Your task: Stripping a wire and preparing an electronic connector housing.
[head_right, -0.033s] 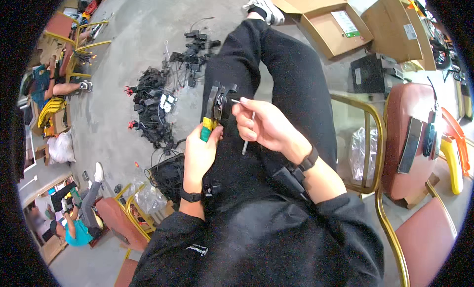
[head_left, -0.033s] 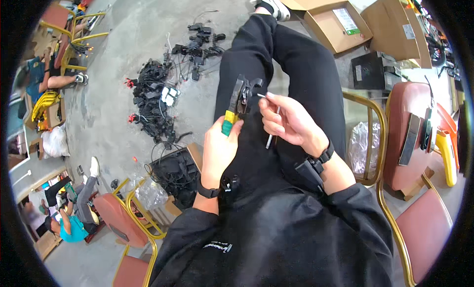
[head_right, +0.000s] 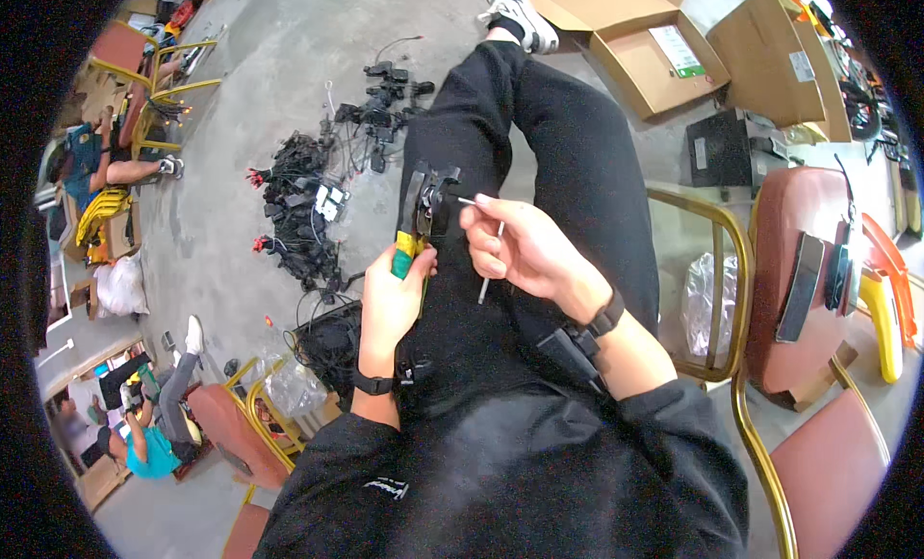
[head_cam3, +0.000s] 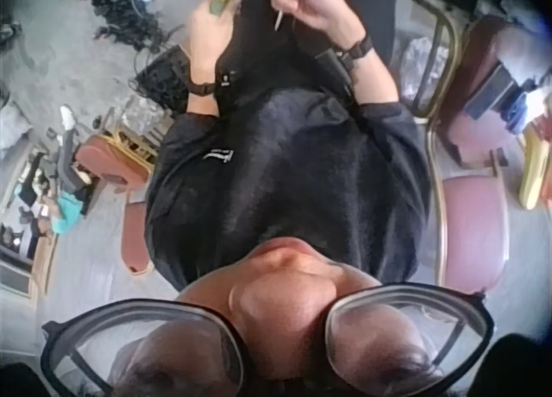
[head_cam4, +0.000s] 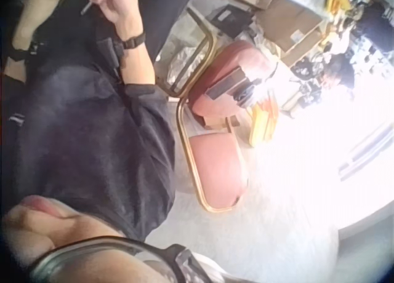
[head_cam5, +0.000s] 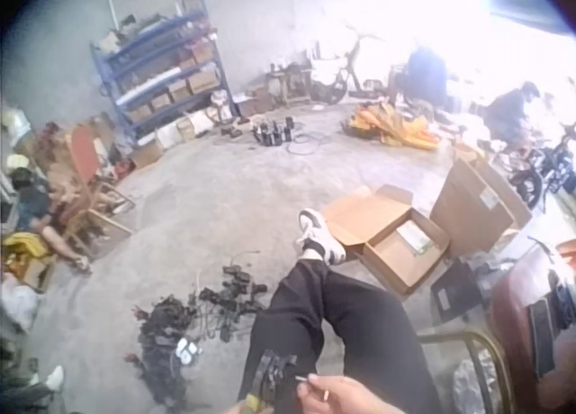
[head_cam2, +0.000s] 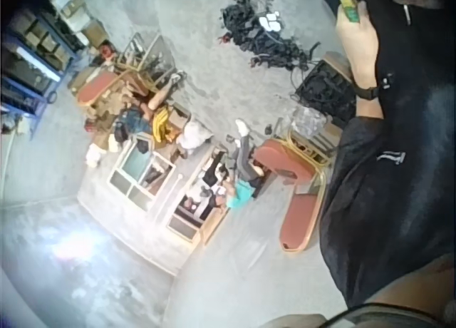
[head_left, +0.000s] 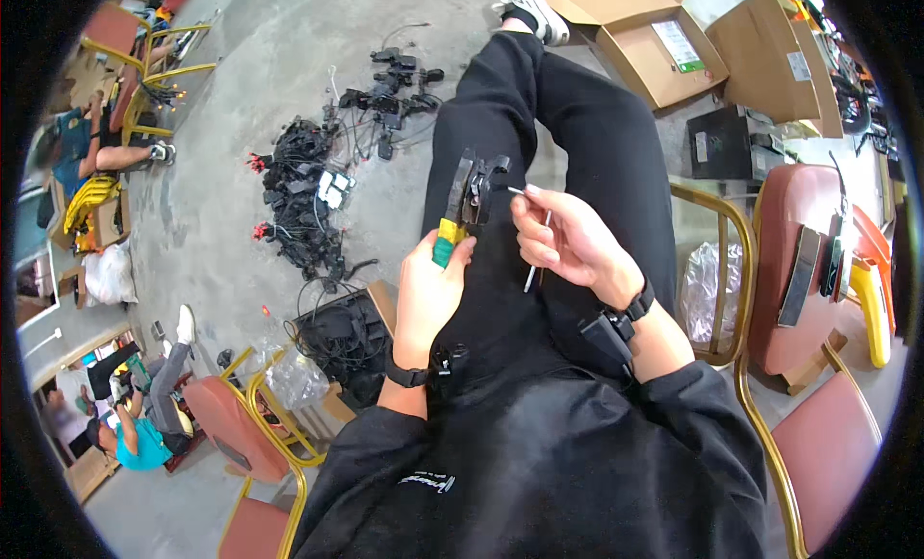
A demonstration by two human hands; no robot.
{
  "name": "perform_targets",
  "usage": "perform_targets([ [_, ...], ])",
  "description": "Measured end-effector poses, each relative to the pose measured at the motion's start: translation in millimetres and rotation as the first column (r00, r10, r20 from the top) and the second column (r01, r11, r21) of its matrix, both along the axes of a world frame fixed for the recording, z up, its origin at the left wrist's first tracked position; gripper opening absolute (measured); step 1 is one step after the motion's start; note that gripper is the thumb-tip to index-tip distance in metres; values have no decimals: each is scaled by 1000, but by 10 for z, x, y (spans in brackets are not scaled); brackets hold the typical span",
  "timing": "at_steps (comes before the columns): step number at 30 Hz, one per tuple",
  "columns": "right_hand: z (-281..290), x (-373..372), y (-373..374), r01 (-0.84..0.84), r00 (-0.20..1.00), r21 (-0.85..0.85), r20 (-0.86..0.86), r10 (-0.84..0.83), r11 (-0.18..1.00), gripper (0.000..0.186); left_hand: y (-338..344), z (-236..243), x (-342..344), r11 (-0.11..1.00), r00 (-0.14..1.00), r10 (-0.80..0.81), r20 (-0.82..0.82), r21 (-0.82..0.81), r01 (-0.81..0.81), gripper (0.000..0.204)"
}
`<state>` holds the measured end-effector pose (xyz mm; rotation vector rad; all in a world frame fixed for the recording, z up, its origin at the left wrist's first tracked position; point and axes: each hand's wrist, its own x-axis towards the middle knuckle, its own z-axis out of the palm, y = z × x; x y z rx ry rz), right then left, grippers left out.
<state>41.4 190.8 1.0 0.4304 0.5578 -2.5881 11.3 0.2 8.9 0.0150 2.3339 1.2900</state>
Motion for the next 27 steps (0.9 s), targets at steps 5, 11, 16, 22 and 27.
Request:
perform_targets([
  [5,7,102,141,73,997,-8,-1,-73,997,31,-301,-40,-222,946,964,159,214,246,-211,22],
  [11,185,528,491,131,991,118,-38,-127,984,33,-937,-491,-921,940,950,284,132,158,-303,20],
  [16,289,1109,860,379,918,267,10,-396,886,34,-1151,-863,-1637,959,942,276,190,18,-284,17],
  [22,235,1739,992,511,814,358,89,-574,781,30,-1011,-1289,-2559,969,855,220,470,-1,-249,16],
  [27,136,2096,1016,615,689,445,99,-718,651,31,-1023,-1573,-3090,909,976,42,214,-413,51,11],
])
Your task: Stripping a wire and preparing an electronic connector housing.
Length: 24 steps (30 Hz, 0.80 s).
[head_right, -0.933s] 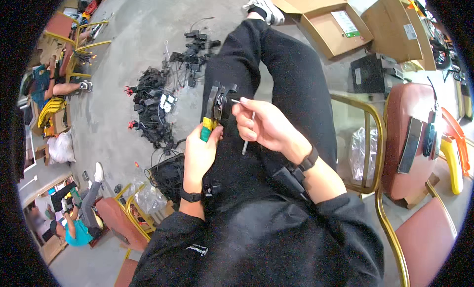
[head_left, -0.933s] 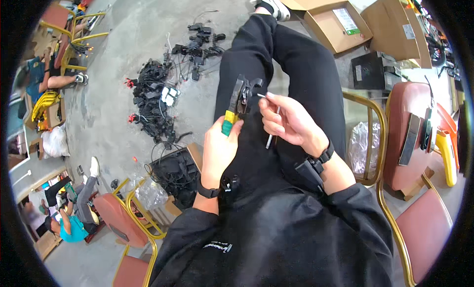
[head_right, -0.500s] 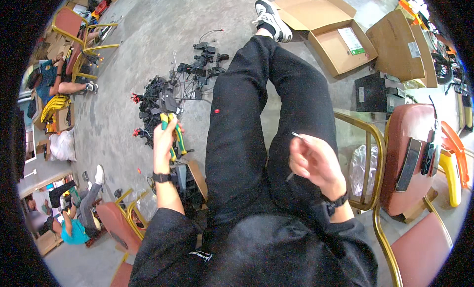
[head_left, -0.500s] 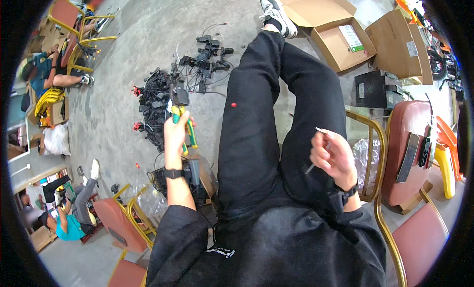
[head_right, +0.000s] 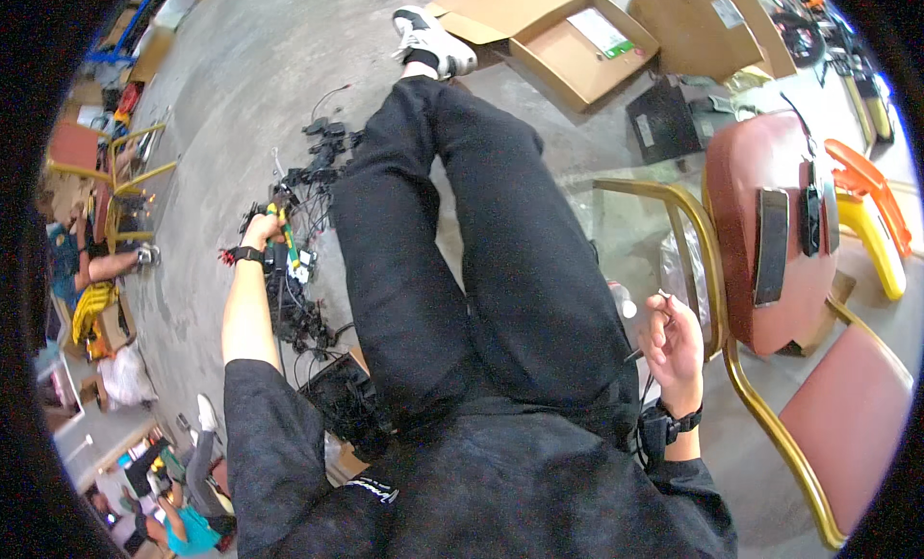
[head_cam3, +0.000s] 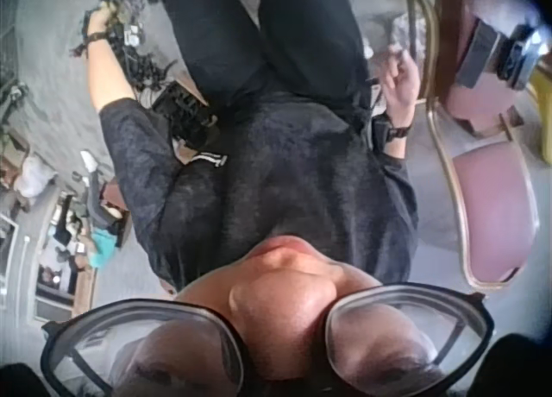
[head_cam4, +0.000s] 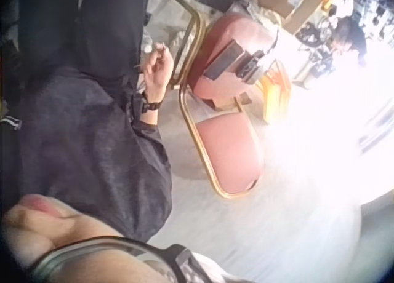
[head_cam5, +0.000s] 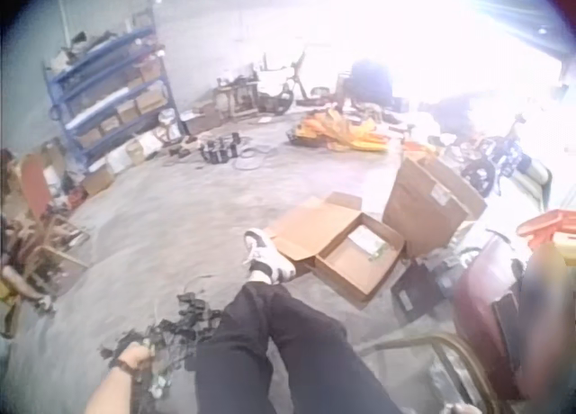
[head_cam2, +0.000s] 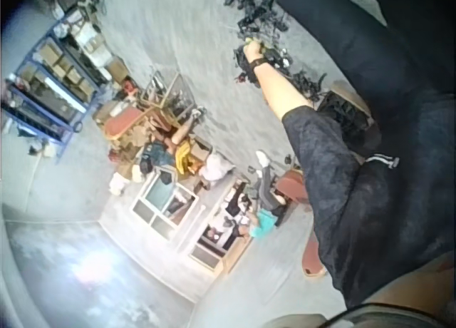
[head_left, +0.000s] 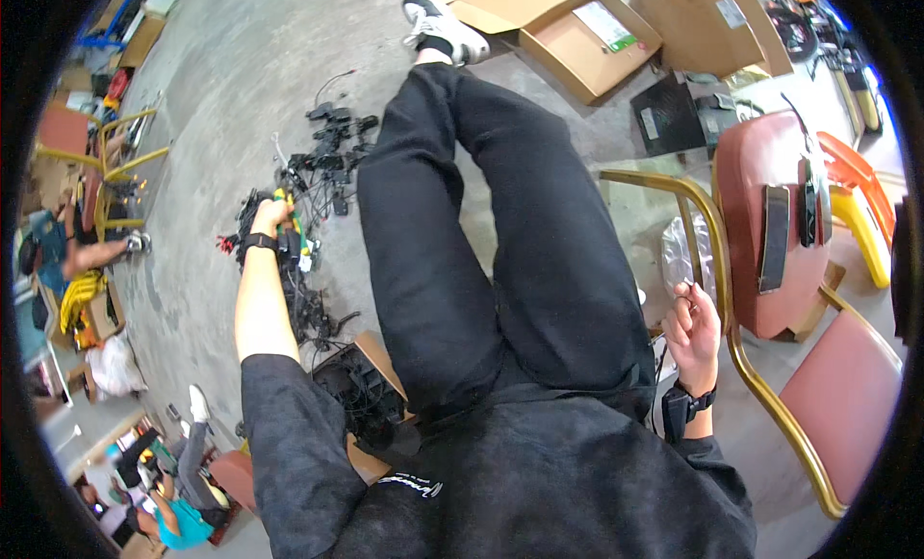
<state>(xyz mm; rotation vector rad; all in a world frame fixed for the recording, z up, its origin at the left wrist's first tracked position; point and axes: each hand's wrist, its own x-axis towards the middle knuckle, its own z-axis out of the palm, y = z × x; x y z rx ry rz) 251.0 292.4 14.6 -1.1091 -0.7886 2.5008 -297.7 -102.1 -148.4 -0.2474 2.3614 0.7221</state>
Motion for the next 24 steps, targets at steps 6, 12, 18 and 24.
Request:
perform_targets([
  [6,-116,272,109,152,965,9,215,-150,988,31,5,177,-109,935,956,269,117,207,-289,27],
  [12,-434,218,240,-46,912,246,406,-60,968,31,-562,773,473,743,996,48,78,664,-87,48],
  [18,-1183,-201,487,-417,805,457,587,86,786,30,-325,1728,1977,774,997,43,69,628,-77,73],
  [24,-2676,-801,543,-745,467,313,876,125,590,31,-283,1677,2753,783,972,95,215,586,-206,68],
])
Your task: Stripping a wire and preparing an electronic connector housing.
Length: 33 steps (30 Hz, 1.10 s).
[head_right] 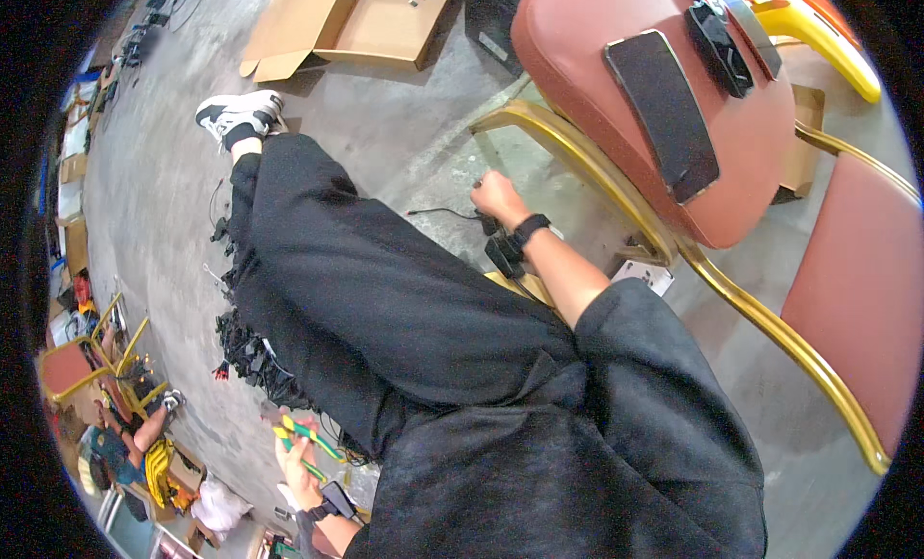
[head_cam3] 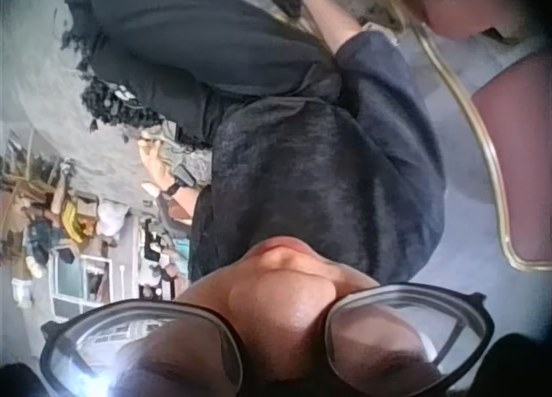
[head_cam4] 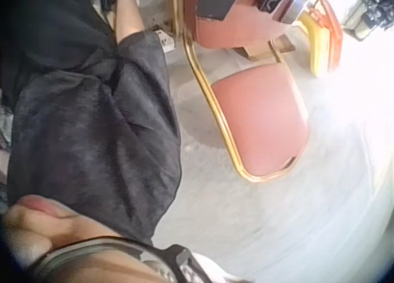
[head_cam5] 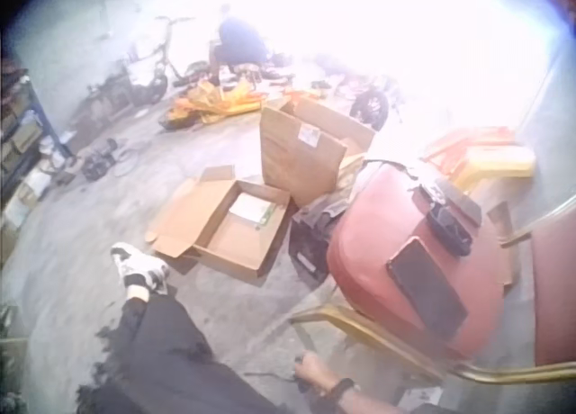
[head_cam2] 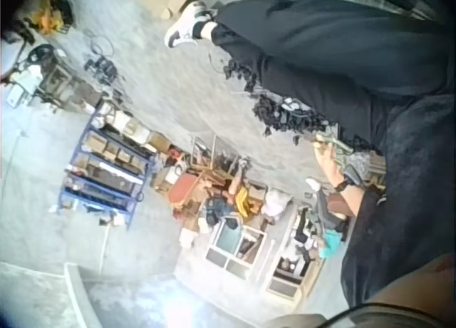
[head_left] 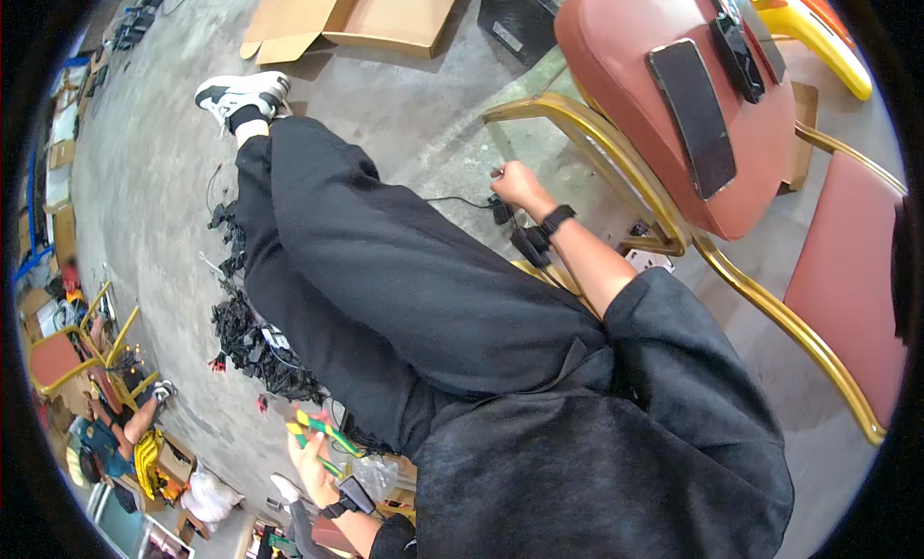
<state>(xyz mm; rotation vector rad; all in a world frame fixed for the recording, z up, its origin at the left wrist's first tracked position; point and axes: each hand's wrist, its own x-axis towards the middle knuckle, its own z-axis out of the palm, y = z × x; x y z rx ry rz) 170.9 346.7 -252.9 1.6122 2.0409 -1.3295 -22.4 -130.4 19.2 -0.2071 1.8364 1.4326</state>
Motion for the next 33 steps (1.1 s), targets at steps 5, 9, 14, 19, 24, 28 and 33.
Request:
perform_targets([
  [5,-493,99,-321,-33,978,-1,206,33,999,17,193,33,211,968,995,76,59,-244,-59,49],
  [9,-724,276,-332,-115,968,-12,225,114,993,16,472,196,244,982,993,78,86,-179,-62,49],
  [14,-708,190,-368,-50,973,-42,226,58,998,17,634,330,224,981,997,80,1,-178,-78,53],
  [19,-663,198,-292,-61,993,-87,96,69,994,46,894,280,238,996,998,60,4,-73,-59,54],
  [24,-148,-12,-65,107,990,-86,-82,-115,990,40,1137,332,257,998,999,-11,-53,53,14,55],
  [28,323,-121,36,237,875,-189,-384,-294,953,31,1290,376,277,989,991,-45,-123,134,62,51],
  [33,1431,-174,149,241,590,-392,-667,-455,888,23,1377,263,355,983,975,-14,-223,177,54,44],
])
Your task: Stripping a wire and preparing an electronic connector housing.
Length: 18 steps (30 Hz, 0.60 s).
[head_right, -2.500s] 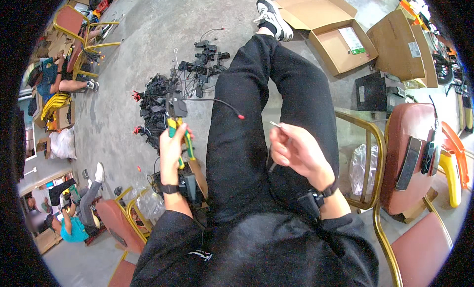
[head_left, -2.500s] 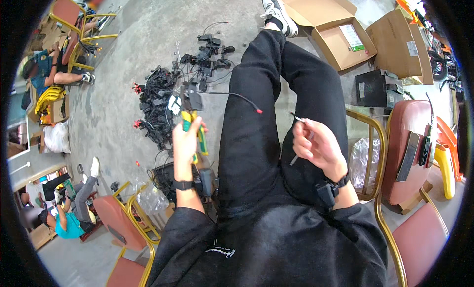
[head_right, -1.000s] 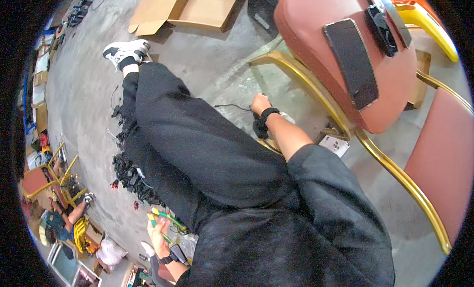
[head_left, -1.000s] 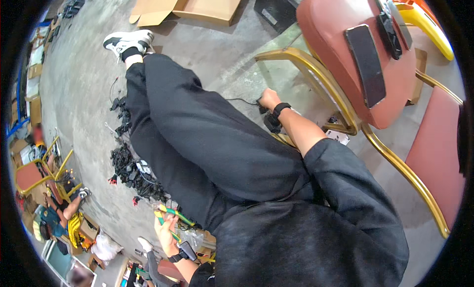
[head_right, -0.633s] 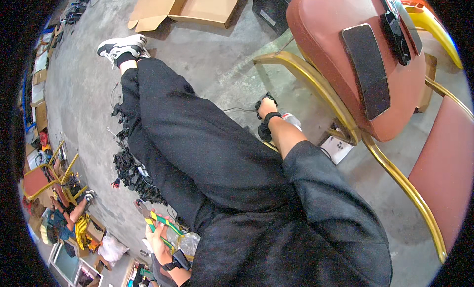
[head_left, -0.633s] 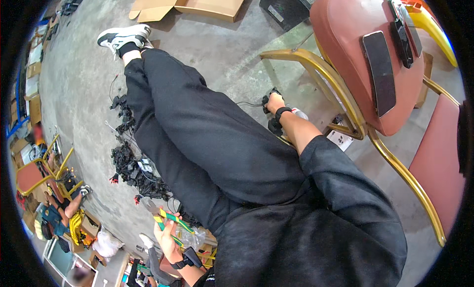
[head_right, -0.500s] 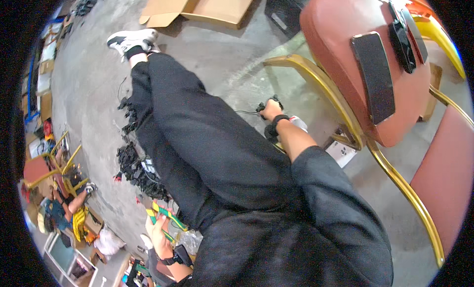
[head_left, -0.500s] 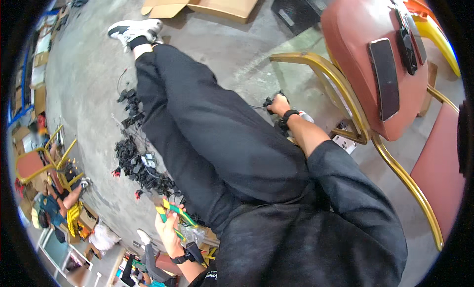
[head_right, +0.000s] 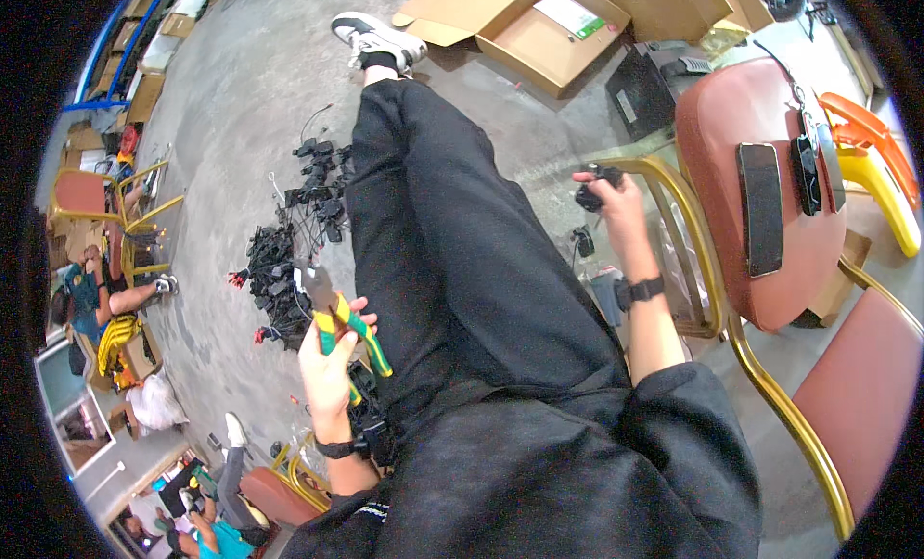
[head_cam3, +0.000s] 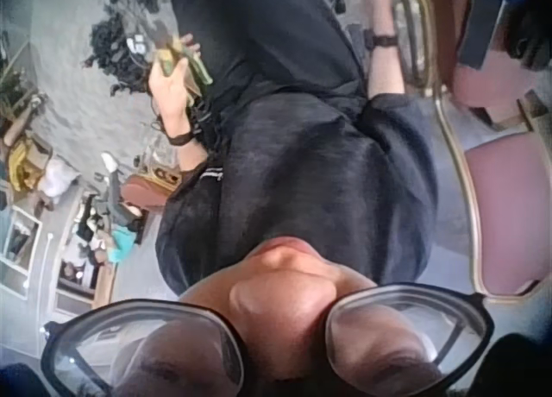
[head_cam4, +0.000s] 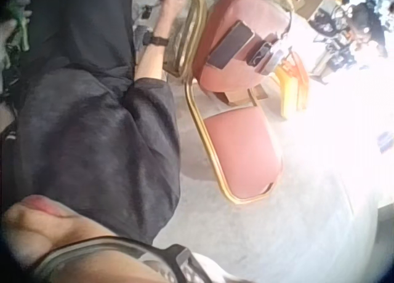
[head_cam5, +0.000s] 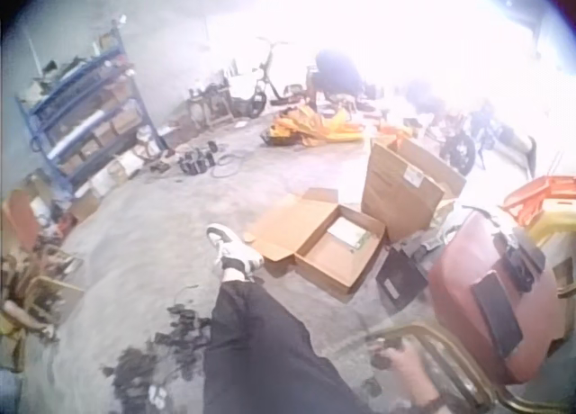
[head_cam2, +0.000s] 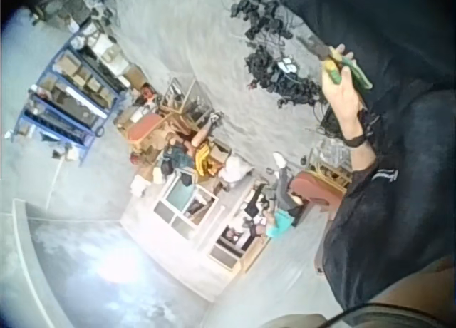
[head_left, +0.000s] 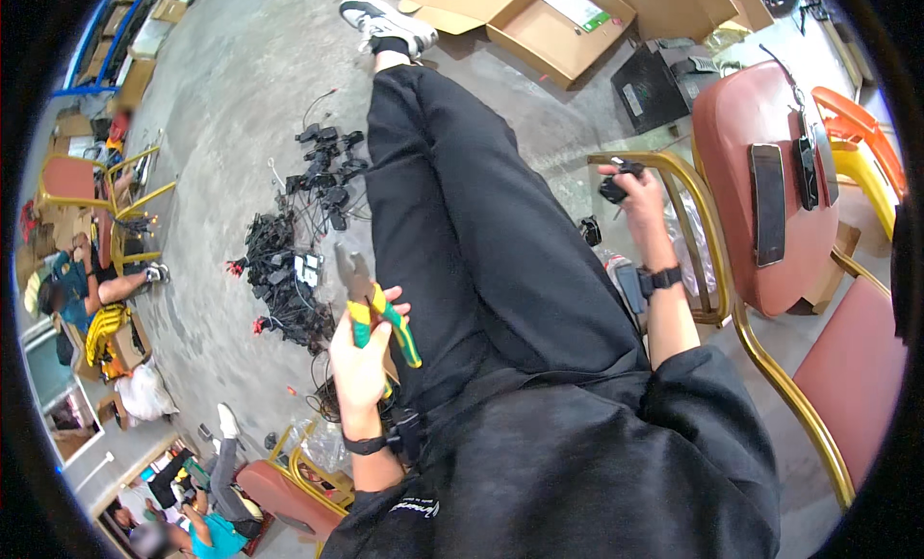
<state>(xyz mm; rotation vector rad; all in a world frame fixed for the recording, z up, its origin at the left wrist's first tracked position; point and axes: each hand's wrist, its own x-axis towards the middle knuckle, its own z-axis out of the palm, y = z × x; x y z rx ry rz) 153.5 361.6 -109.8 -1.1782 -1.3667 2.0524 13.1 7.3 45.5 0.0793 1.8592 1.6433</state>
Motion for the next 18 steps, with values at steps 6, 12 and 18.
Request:
perform_targets([
  [6,1177,-201,-295,-118,945,-119,-318,75,986,23,139,-149,123,999,970,-29,-240,-44,19,39],
  [12,1494,-703,-1212,-558,781,-314,-511,358,768,26,221,-386,185,998,940,37,-339,68,-14,37],
  [18,1214,-804,-1611,-677,694,-430,-645,322,598,25,189,-585,220,999,812,28,-583,29,-13,43],
])
